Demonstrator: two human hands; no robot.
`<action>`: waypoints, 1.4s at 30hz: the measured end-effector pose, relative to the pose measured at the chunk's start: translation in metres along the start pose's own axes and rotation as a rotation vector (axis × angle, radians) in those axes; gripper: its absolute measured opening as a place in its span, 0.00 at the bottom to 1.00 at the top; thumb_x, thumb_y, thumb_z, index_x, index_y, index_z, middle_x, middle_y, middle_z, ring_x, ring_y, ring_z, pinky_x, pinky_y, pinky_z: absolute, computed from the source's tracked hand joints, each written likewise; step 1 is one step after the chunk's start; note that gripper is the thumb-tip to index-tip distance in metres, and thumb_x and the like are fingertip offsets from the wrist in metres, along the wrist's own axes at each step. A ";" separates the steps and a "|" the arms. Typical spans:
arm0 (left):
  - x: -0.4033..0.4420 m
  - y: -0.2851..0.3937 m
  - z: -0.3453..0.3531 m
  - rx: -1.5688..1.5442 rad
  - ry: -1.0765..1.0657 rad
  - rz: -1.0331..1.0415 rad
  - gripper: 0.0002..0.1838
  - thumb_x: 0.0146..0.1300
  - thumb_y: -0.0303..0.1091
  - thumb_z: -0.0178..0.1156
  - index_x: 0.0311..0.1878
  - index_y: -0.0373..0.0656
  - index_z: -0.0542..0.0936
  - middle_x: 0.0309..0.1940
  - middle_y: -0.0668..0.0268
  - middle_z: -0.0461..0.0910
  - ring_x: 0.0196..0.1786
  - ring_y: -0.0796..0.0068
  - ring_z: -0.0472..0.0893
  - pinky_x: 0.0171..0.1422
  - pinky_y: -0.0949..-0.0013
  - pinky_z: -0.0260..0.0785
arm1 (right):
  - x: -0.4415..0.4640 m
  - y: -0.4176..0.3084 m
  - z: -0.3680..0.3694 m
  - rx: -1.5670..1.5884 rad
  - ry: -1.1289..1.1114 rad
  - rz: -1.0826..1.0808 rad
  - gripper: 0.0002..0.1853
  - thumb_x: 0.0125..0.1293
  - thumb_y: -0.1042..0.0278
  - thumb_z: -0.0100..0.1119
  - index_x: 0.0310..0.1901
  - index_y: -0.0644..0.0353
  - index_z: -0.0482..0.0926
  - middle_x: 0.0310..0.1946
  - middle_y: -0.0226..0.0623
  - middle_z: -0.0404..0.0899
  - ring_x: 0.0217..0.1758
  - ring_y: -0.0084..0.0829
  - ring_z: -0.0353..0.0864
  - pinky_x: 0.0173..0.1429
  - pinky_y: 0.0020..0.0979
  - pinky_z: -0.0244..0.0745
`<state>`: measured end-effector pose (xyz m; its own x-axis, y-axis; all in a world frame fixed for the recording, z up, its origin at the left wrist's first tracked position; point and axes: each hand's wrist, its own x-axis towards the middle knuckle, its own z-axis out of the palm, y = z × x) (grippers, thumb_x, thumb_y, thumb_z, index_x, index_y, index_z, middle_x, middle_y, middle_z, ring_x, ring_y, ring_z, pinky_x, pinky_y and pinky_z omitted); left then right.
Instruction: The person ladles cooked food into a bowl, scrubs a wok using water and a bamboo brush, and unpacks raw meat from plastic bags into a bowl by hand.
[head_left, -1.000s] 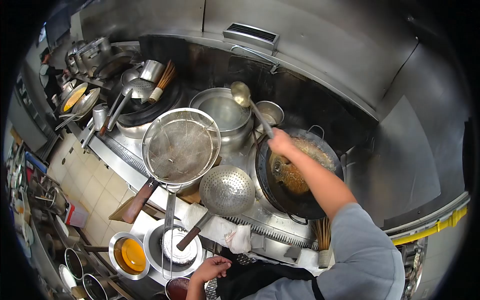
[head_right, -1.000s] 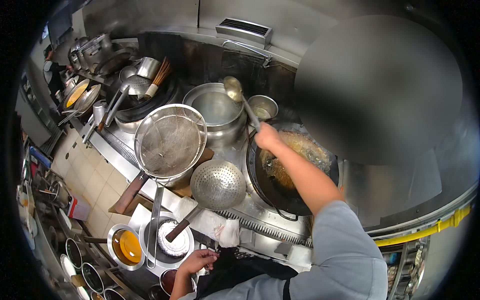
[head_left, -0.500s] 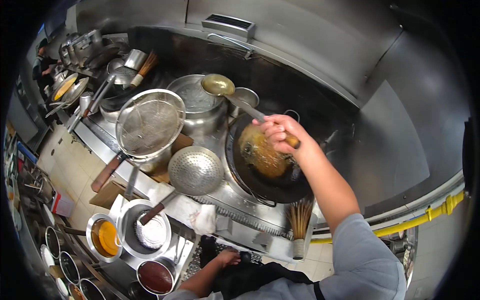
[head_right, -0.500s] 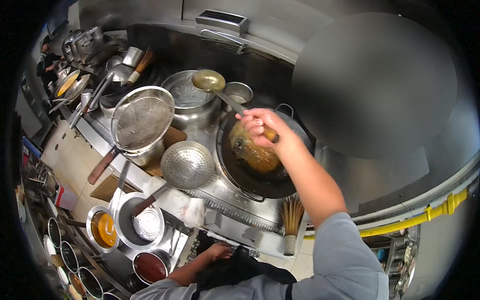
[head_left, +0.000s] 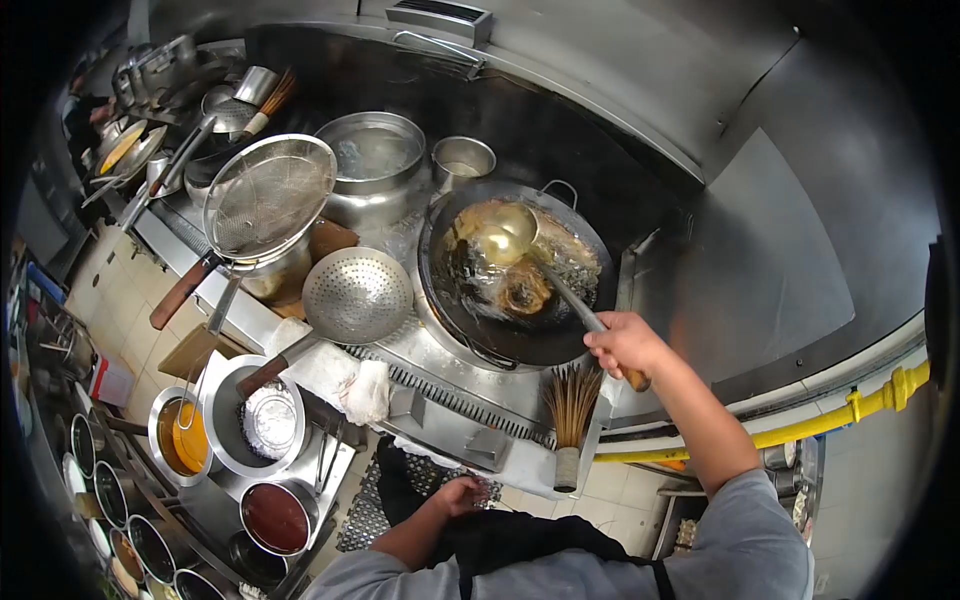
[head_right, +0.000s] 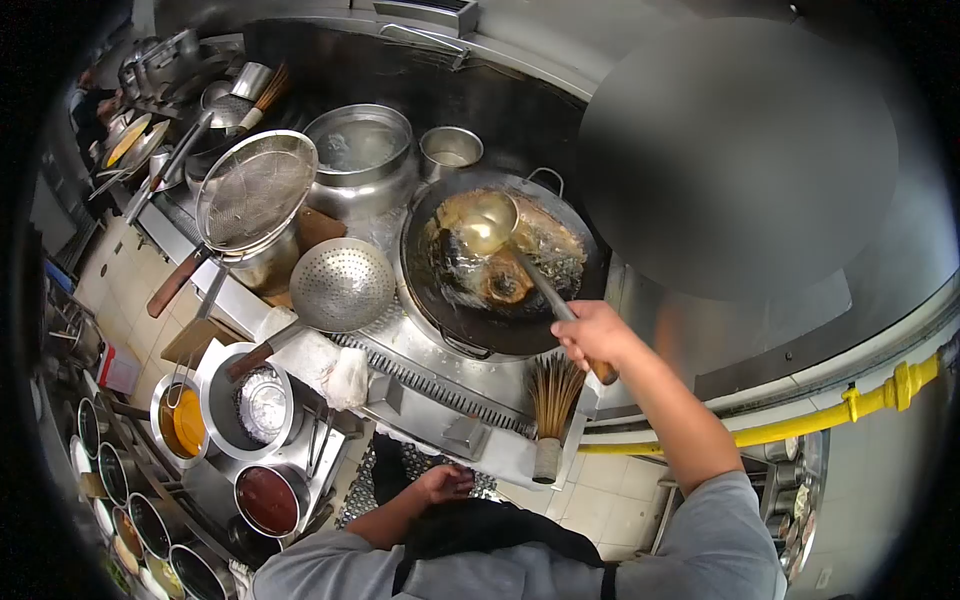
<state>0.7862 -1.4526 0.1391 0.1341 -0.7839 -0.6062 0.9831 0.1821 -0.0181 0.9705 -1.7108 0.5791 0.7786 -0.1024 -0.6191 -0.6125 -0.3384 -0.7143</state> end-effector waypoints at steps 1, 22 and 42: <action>-0.015 0.008 0.010 -0.002 -0.001 0.007 0.19 0.56 0.32 0.55 0.51 0.39 0.79 0.43 0.60 0.82 0.51 0.59 0.78 0.58 0.54 0.70 | 0.004 0.003 0.000 -0.004 -0.004 -0.005 0.06 0.65 0.72 0.58 0.37 0.65 0.73 0.29 0.39 0.77 0.21 0.29 0.76 0.22 0.35 0.71; -0.316 0.186 0.071 0.893 0.152 0.422 0.24 0.65 0.37 0.61 0.63 0.41 0.74 0.38 0.69 0.83 0.40 0.81 0.80 0.44 0.75 0.72 | 0.271 -0.224 0.177 0.723 -0.537 0.144 0.17 0.71 0.66 0.47 0.22 0.50 0.61 0.12 0.19 0.59 0.12 0.13 0.60 0.14 0.17 0.58; -0.286 0.193 0.259 1.267 -0.023 0.791 0.16 0.68 0.32 0.61 0.56 0.38 0.79 0.38 0.68 0.81 0.42 0.79 0.79 0.50 0.73 0.72 | -0.001 -0.040 0.042 0.976 -0.171 0.128 0.08 0.68 0.72 0.53 0.31 0.57 0.65 0.21 0.25 0.66 0.14 0.14 0.61 0.16 0.21 0.56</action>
<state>0.9704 -1.3471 0.5145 0.6601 -0.7421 -0.1165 0.1077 -0.0600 0.9924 0.9889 -1.6581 0.5947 0.7156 0.0777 -0.6942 -0.5943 0.5901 -0.5465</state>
